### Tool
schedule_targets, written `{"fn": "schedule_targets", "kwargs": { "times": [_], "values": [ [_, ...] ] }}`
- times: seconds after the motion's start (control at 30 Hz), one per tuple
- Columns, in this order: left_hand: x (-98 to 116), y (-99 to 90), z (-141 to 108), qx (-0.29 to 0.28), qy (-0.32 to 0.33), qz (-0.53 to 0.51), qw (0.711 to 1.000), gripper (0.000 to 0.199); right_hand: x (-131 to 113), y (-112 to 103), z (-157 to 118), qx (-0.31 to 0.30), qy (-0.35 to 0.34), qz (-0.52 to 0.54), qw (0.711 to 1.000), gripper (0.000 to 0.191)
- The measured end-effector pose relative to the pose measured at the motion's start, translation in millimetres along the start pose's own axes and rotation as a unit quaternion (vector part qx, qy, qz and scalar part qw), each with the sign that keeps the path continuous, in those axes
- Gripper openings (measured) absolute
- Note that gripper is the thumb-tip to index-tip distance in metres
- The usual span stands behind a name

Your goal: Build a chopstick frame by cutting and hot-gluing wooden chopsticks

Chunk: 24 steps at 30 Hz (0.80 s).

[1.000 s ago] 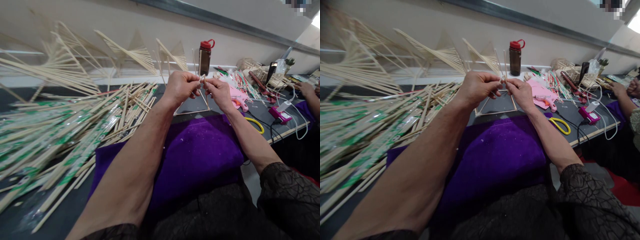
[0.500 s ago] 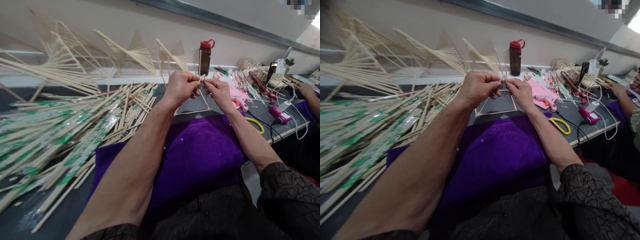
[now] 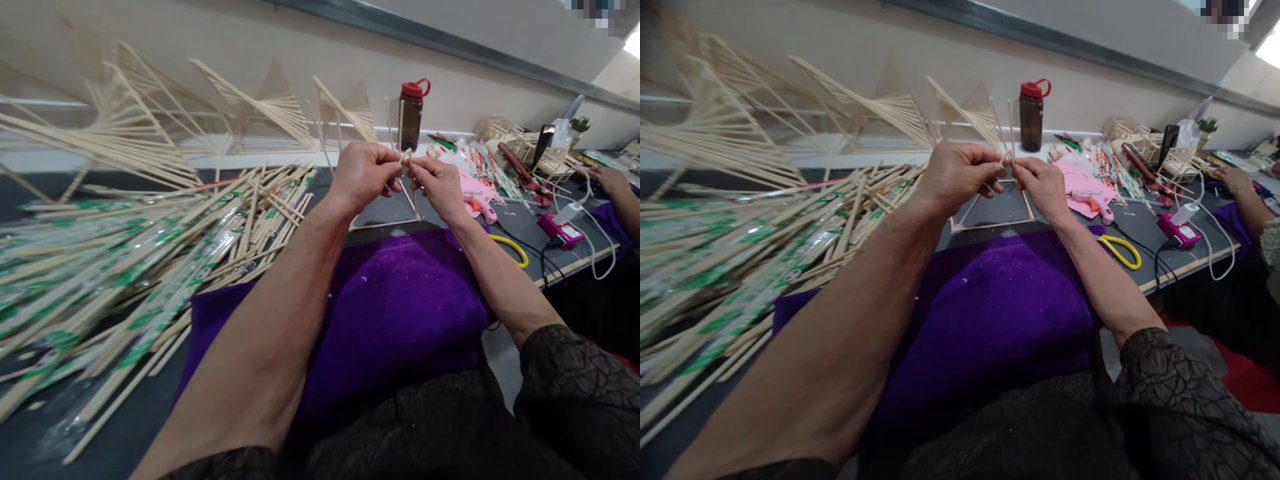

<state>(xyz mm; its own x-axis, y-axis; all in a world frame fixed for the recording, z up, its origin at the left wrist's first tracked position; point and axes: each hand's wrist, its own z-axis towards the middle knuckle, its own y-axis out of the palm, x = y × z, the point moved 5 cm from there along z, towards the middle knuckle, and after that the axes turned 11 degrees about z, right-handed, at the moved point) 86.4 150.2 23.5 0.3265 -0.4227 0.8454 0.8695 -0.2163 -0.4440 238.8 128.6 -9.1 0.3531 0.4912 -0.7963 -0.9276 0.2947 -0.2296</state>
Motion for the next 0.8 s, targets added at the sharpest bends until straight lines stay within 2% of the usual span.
{"fn": "schedule_targets", "kwargs": {
  "times": [0.8],
  "values": [
    [-1.4,1.2,0.5,0.001,-0.004,-0.008,1.000,0.006,0.9,0.1,-0.2,0.010,0.007,0.002,1.000,0.033]
  ]
}}
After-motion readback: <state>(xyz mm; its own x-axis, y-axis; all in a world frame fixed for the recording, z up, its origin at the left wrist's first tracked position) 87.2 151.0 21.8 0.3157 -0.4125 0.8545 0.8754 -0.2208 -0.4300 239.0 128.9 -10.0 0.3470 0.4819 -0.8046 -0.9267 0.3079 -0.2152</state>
